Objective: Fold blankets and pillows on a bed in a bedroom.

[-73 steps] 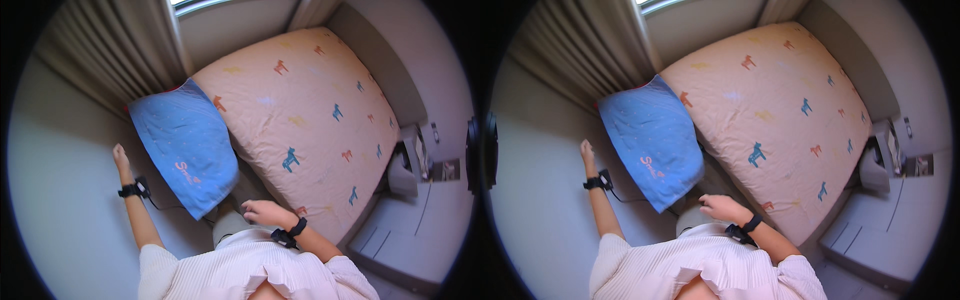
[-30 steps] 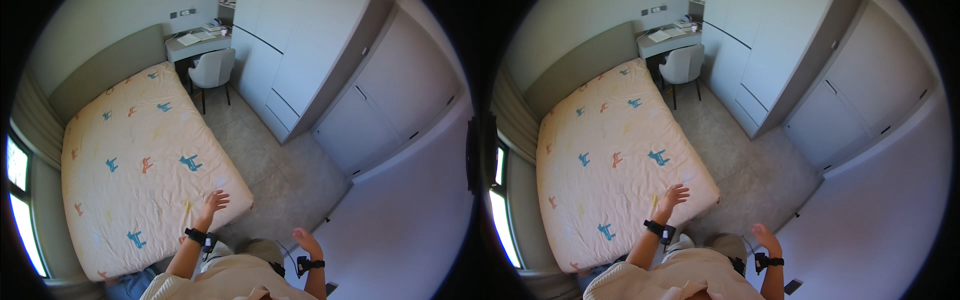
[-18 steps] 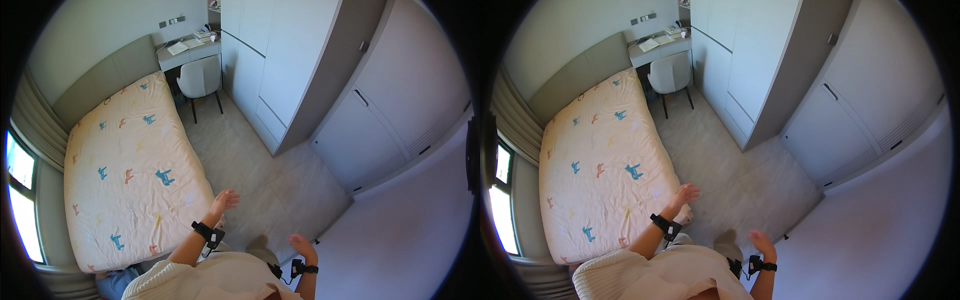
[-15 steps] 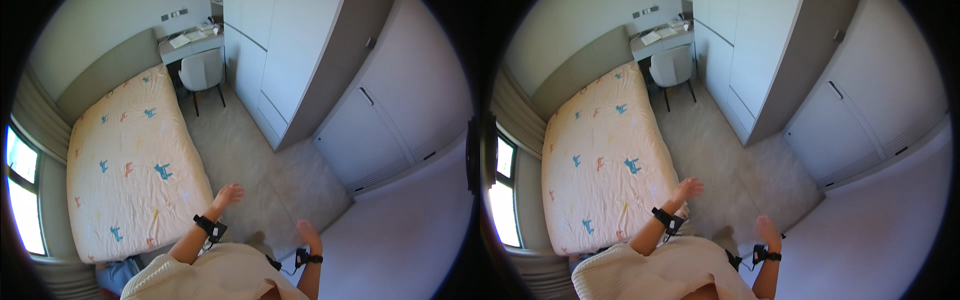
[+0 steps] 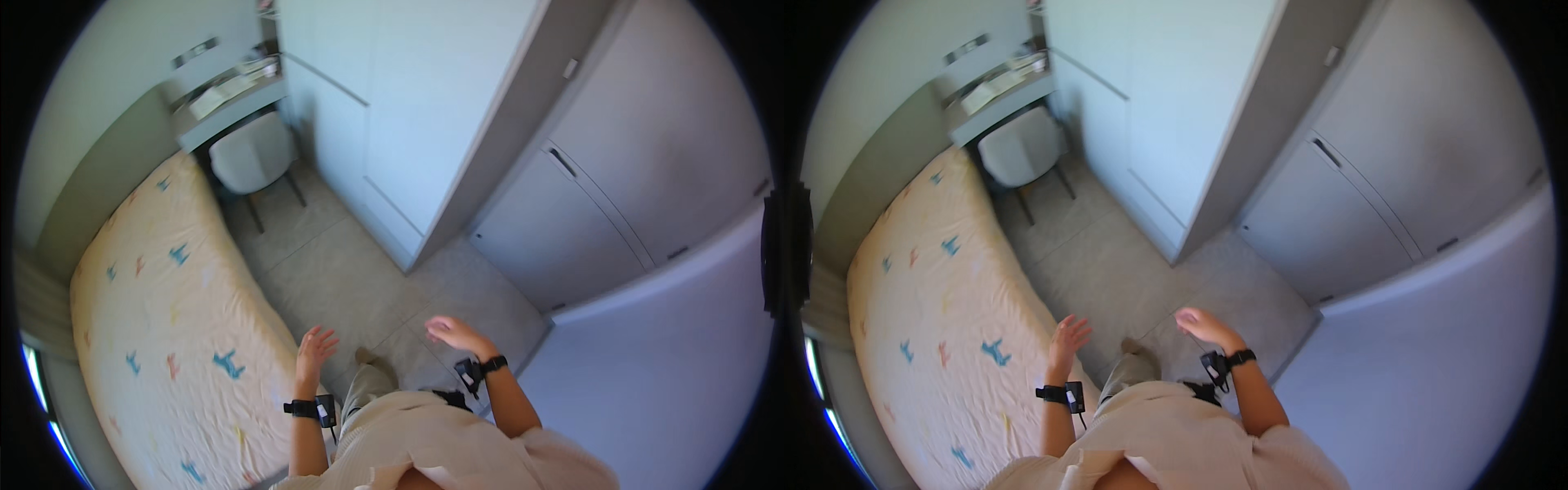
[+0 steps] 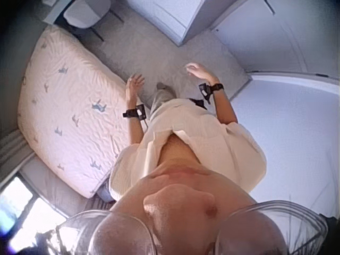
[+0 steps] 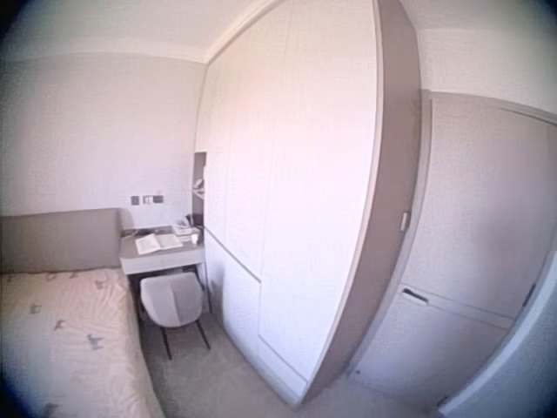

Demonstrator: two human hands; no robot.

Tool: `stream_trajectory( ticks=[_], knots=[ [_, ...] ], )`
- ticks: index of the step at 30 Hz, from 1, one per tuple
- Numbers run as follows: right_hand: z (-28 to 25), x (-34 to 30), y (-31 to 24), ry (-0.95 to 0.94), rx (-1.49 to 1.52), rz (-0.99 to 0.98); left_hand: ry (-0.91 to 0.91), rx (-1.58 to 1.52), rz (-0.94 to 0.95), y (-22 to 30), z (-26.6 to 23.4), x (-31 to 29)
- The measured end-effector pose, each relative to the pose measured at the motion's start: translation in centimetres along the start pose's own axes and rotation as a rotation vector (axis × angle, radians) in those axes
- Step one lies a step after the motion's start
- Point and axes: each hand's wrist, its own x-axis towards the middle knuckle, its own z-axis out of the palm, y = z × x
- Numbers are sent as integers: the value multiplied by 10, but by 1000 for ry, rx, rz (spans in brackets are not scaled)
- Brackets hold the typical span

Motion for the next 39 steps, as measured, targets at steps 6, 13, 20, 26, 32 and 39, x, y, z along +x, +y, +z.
stream_trajectory(
  ticks=[6,13,20,26,32,39],
  knots=[
    [-45,111,-52,58,92,7,12,149,119,97,-2,105],
    [-51,267,-88,-129,-4,31,121,49,191,149,-40,189],
    [-45,487,-207,-317,-95,-107,572,-21,228,212,-168,230],
    [21,626,-401,-606,-163,-373,834,-116,539,311,-208,228],
    [85,725,-573,-469,-406,-607,1028,-231,822,389,-265,207],
    [157,786,-764,-496,-433,-857,1280,-148,1118,508,-329,152]
  ],
)
